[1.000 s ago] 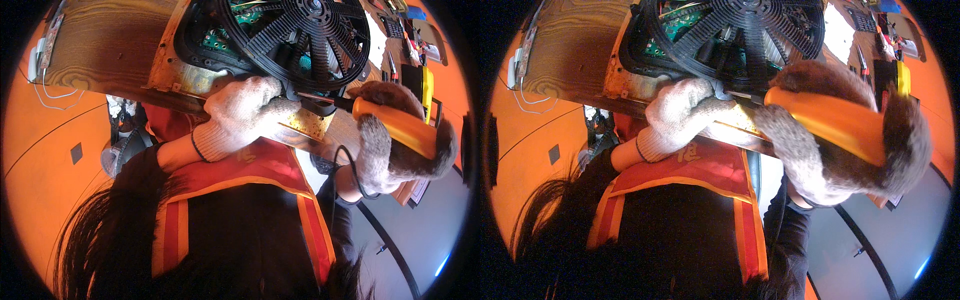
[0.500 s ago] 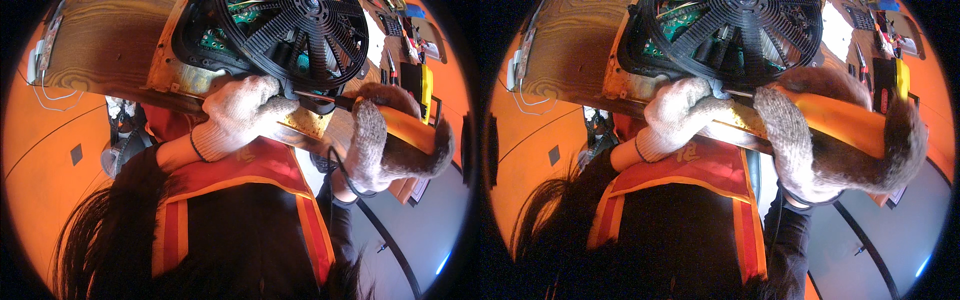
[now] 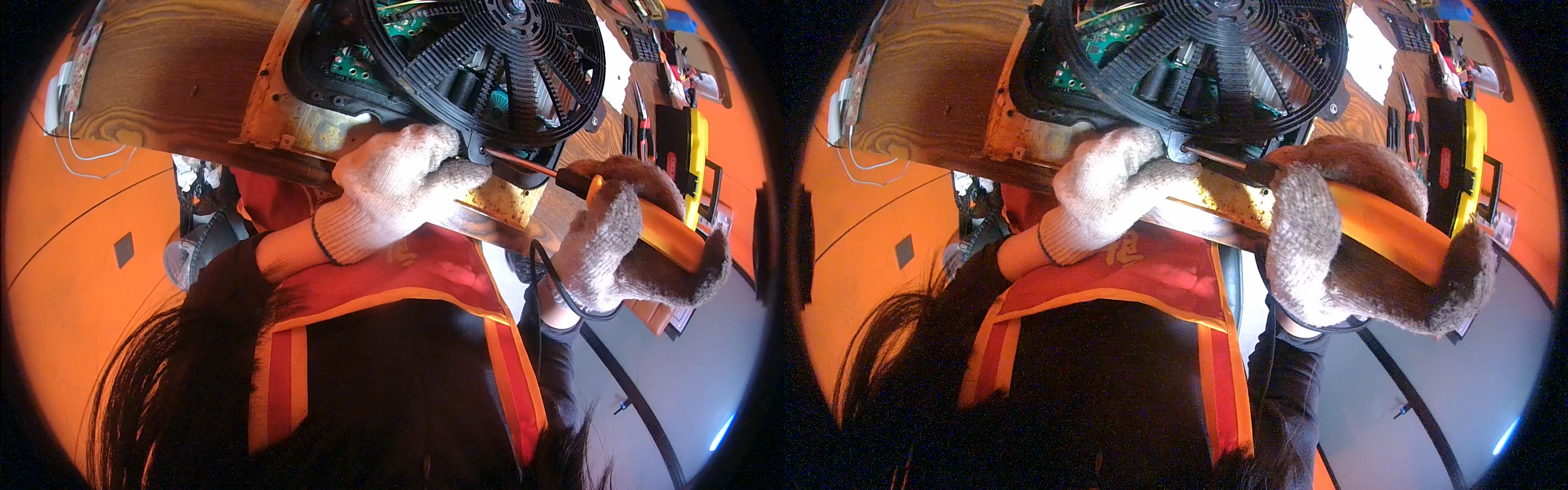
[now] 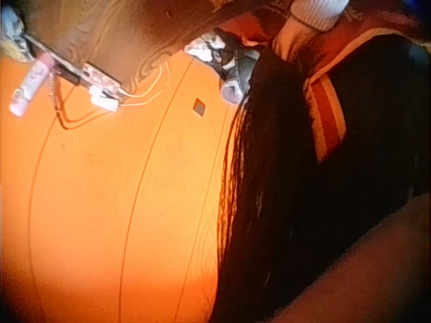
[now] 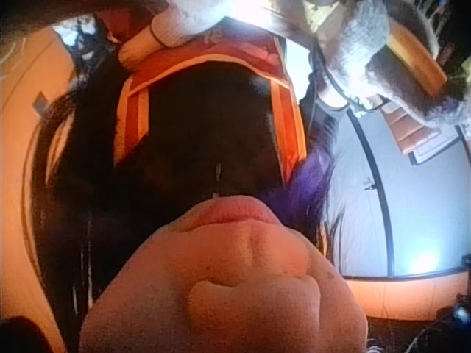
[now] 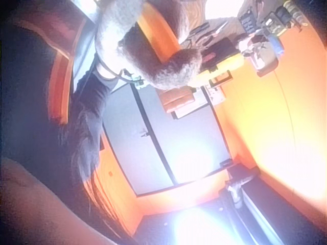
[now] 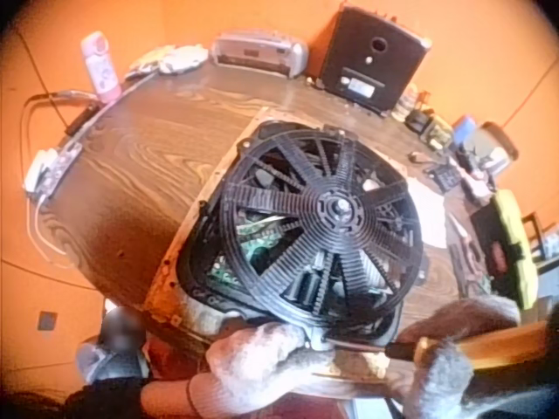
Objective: The person uses a screwdriver to remove screws from a black fan assembly mounted on a metal base. They then lift the fan off the base and place it on the table, leaving the base exposed.
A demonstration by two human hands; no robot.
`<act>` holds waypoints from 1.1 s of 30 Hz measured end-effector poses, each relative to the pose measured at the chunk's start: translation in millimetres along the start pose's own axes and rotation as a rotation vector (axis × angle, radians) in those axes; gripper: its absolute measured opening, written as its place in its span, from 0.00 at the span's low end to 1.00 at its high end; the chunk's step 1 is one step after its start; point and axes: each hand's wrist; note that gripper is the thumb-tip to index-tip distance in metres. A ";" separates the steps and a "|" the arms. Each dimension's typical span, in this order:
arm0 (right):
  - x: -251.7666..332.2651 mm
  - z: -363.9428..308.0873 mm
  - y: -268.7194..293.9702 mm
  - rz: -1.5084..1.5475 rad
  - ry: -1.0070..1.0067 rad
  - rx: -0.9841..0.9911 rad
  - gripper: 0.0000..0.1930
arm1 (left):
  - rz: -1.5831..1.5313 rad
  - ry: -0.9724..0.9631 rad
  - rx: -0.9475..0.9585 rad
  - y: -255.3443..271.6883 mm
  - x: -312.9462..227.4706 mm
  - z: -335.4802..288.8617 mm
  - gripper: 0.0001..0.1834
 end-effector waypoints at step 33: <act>-2.6 31.3 27.7 -0.020 0.015 0.682 0.26 | -0.005 -0.113 -0.099 -3.1 4.1 0.3 0.16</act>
Point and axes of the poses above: each hand's wrist, its own z-axis towards the middle knuckle, its own y-axis out of the back of the hand, x = y × z, and after that the axes turned 10 degrees about -z, right-handed
